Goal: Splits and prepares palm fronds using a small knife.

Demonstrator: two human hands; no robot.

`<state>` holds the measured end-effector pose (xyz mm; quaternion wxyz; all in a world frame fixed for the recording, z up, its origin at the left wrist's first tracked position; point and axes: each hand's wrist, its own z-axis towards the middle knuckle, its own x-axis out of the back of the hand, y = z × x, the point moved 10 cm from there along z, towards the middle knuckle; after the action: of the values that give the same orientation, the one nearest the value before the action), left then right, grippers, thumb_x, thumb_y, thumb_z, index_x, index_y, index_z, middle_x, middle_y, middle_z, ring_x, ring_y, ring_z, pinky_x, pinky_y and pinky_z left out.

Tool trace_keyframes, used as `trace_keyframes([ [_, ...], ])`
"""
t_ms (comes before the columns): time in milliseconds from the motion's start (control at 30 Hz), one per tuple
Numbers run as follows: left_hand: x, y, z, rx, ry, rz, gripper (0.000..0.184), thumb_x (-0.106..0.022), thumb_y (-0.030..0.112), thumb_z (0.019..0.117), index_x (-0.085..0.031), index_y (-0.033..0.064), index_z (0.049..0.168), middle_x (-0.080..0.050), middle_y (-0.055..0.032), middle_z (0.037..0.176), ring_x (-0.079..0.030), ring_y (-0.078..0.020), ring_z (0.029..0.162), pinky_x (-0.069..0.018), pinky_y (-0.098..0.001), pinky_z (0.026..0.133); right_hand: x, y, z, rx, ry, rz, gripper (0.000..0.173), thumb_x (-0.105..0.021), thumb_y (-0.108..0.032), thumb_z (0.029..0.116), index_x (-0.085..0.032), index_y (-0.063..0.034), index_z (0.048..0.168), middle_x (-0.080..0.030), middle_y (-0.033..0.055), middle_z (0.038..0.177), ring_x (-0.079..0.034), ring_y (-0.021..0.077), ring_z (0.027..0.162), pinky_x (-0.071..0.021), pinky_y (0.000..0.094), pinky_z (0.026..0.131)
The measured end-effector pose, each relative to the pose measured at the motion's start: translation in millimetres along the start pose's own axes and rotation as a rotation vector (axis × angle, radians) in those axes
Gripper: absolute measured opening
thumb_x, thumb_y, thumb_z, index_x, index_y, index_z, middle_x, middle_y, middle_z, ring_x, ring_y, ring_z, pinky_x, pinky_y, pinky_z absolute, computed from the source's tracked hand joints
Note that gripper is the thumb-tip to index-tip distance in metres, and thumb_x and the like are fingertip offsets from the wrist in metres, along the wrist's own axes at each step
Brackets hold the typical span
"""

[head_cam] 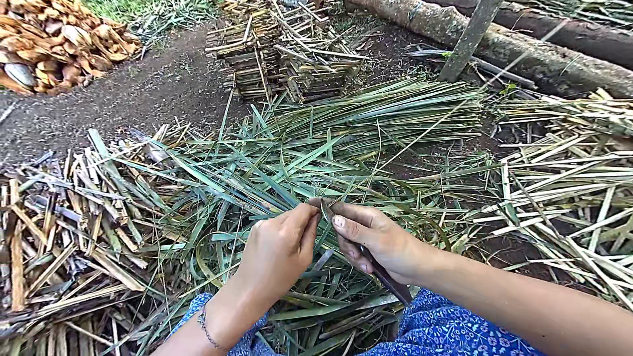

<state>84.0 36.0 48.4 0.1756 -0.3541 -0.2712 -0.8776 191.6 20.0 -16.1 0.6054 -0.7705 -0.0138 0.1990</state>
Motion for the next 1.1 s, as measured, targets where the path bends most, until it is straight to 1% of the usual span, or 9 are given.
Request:
trace_keyframes([
  [200, 5, 13, 1, -0.134, 0.031, 0.175, 0.02, -0.053, 0.013, 0.101, -0.069, 0.0042, 0.092, -0.06, -0.0041, 0.065, -0.055, -0.0144, 0.052, -0.0419, -0.0274, 0.045, 9, -8, -3, 0.032, 0.09, -0.09, 0.035, -0.048, -0.015, 0.1065, -0.058, -0.0095, 0.14, -0.052, -0.005, 0.065, -0.05, -0.0002, 0.05, -0.043, 0.012, 0.046],
  [367, 7, 20, 4, -0.196, 0.048, 0.226, 0.02, -0.053, 0.01, 0.1004, -0.07, 0.0018, 0.094, -0.062, -0.0066, 0.068, -0.06, -0.0171, 0.054, -0.0439, -0.0288, 0.045, 12, -15, -5, 0.059, 0.1, -0.109, 0.038, -0.048, -0.013, 0.1059, -0.056, -0.0117, 0.143, -0.053, -0.0038, 0.065, -0.051, 0.0002, 0.05, -0.0434, 0.0119, 0.046],
  [533, 9, 21, 7, -0.207, 0.055, 0.227, 0.02, -0.053, 0.01, 0.0997, -0.07, 0.002, 0.093, -0.061, -0.0061, 0.066, -0.058, -0.0167, 0.052, -0.0429, -0.0287, 0.045, 18, -21, -6, 0.085, 0.129, -0.151, 0.037, -0.049, -0.014, 0.1056, -0.058, -0.0133, 0.142, -0.054, -0.0043, 0.065, -0.05, 0.0003, 0.049, -0.0435, 0.0121, 0.046],
  [600, 12, 14, 6, -0.177, 0.043, 0.236, 0.021, -0.052, 0.011, 0.1009, -0.07, 0.0025, 0.094, -0.062, -0.0062, 0.067, -0.058, -0.0174, 0.052, -0.0429, -0.0303, 0.044, 40, -29, -8, 0.114, 0.238, -0.139, 0.035, -0.044, -0.017, 0.1075, -0.058, -0.0125, 0.139, -0.051, -0.0059, 0.062, -0.047, -0.0011, 0.047, -0.042, 0.0122, 0.045],
  [733, 18, 5, 1, -0.149, 0.035, 0.253, 0.022, -0.052, 0.012, 0.1008, -0.07, 0.0025, 0.094, -0.063, -0.0062, 0.068, -0.058, -0.0174, 0.052, -0.0429, -0.0307, 0.044, 88, -41, -12, 0.139, 0.424, -0.028, 0.04, -0.032, -0.026, 0.1124, -0.051, -0.0176, 0.146, -0.045, -0.0038, 0.059, -0.043, 0.0023, 0.042, -0.041, 0.015, 0.041],
  [800, 15, 6, -1, -0.158, 0.035, 0.257, 0.022, -0.051, 0.012, 0.1003, -0.07, 0.0027, 0.093, -0.063, -0.0064, 0.067, -0.06, -0.0177, 0.053, -0.0441, -0.0306, 0.044, 78, -34, -10, 0.099, 0.363, -0.022, 0.04, -0.03, -0.028, 0.1121, -0.051, -0.0198, 0.145, -0.045, -0.0037, 0.058, -0.044, 0.0023, 0.043, -0.0417, 0.0153, 0.042],
  [967, 12, 12, -3, -0.168, 0.032, 0.249, 0.022, -0.052, 0.013, 0.1019, -0.07, 0.0026, 0.095, -0.064, -0.0078, 0.069, -0.06, -0.0188, 0.055, -0.0452, -0.0309, 0.046, 20, -10, -5, 0.003, -0.018, -0.044, 0.038, -0.04, -0.021, 0.1068, -0.053, -0.0158, 0.142, -0.051, -0.0068, 0.065, -0.048, -0.0019, 0.048, -0.0417, 0.0113, 0.045],
  [1033, 13, 7, -4, -0.143, 0.023, 0.21, 0.024, -0.051, 0.016, 0.103, -0.07, 0.003, 0.096, -0.065, -0.0076, 0.069, -0.06, -0.0187, 0.054, -0.0457, -0.0313, 0.046, 33, -17, -5, 0.044, 0.045, -0.055, 0.038, -0.04, -0.022, 0.1071, -0.055, -0.0148, 0.141, -0.05, -0.0071, 0.063, -0.047, -0.0021, 0.047, -0.0413, 0.011, 0.045],
  [1100, 16, -7, -7, -0.092, 0.005, 0.151, 0.026, -0.05, 0.019, 0.1037, -0.071, 0.0044, 0.098, -0.065, -0.0064, 0.069, -0.061, -0.0167, 0.055, -0.0479, -0.031, 0.048, 71, -35, -8, 0.132, 0.221, -0.043, 0.037, -0.036, -0.025, 0.1099, -0.054, -0.0151, 0.14, -0.048, -0.0073, 0.06, -0.045, -0.0022, 0.045, -0.041, 0.0115, 0.043],
])
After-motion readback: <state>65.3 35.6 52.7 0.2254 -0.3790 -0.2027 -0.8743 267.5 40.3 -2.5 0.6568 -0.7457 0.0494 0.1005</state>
